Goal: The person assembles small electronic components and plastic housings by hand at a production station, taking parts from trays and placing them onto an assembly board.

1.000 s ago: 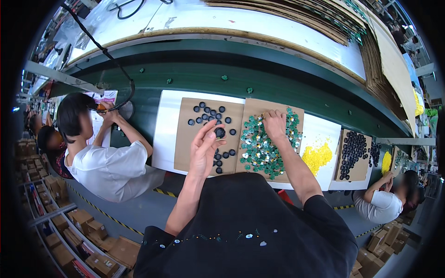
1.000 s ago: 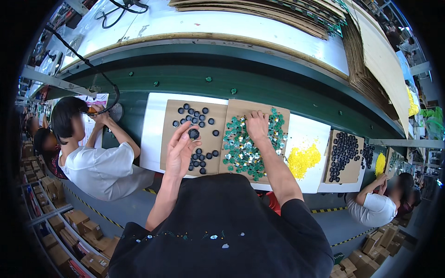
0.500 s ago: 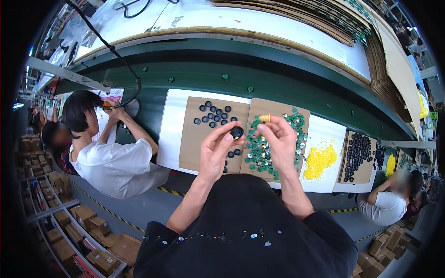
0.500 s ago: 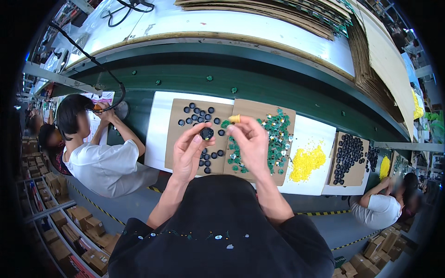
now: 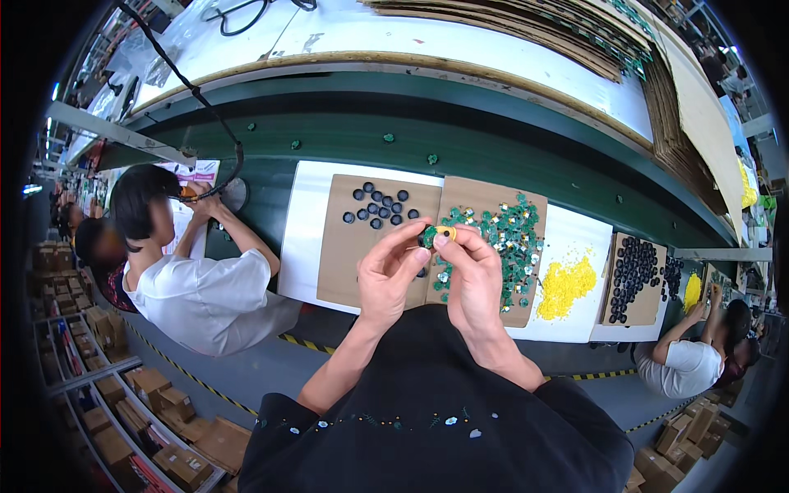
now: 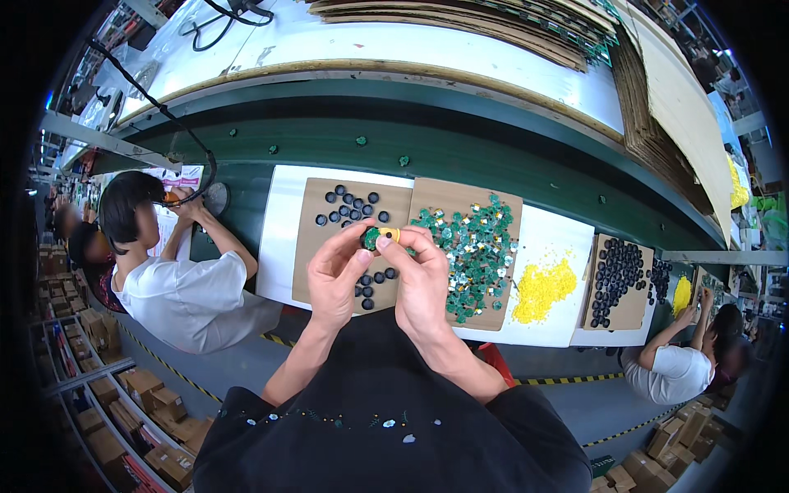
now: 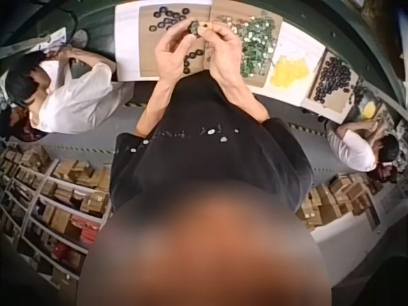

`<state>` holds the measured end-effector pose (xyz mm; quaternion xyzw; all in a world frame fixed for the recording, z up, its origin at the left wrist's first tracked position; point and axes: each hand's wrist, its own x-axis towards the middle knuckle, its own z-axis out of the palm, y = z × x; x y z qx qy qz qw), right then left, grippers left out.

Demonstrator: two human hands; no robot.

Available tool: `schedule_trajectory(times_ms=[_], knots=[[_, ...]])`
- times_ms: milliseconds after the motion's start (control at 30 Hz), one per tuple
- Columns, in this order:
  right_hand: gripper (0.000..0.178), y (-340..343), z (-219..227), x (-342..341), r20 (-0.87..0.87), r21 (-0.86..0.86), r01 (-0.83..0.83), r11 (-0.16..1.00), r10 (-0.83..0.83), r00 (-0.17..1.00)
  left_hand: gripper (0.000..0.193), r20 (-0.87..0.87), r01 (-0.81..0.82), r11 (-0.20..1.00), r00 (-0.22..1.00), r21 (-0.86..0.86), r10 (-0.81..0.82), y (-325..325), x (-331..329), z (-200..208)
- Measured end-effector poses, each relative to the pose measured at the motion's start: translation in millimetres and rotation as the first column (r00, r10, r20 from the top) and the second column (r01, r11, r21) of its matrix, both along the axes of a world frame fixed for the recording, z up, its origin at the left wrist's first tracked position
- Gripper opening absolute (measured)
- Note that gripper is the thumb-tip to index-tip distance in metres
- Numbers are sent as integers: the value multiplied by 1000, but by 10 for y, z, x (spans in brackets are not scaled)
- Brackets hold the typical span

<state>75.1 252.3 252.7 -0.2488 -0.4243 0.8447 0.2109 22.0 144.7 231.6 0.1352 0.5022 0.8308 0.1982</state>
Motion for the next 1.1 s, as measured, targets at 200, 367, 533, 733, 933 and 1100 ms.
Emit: schedule_trajectory(times_ms=[200, 367, 533, 733, 933, 1100], knots=[[8, -58, -112, 87, 1, 239, 37, 970, -39, 999, 37, -56, -26, 998, 998, -50, 23, -21, -10, 4], [8, -64, -169, 132, -36, 477, 58, 877, -47, 998, 38, -80, -30, 999, 996, -40, 27, 3, 9, -11], [7, -56, -190, 138, -65, 462, 63, 885, -37, 997, 38, -73, -27, 999, 997, -47, 23, 8, 27, -21], [7, 81, -284, 48, 30, 676, 46, 736, -90, 996, 34, 65, 2, 998, 998, -56, 1, 35, 27, -34], [7, 199, -305, -8, -6, 856, 63, 513, -111, 994, 31, 278, 100, 994, 955, 35, -105, 30, 6, -13], [10, 299, -359, -26, 73, 737, -82, 671, 42, 996, 28, 392, 97, 995, 916, 0, -89, 30, -40, -4]])
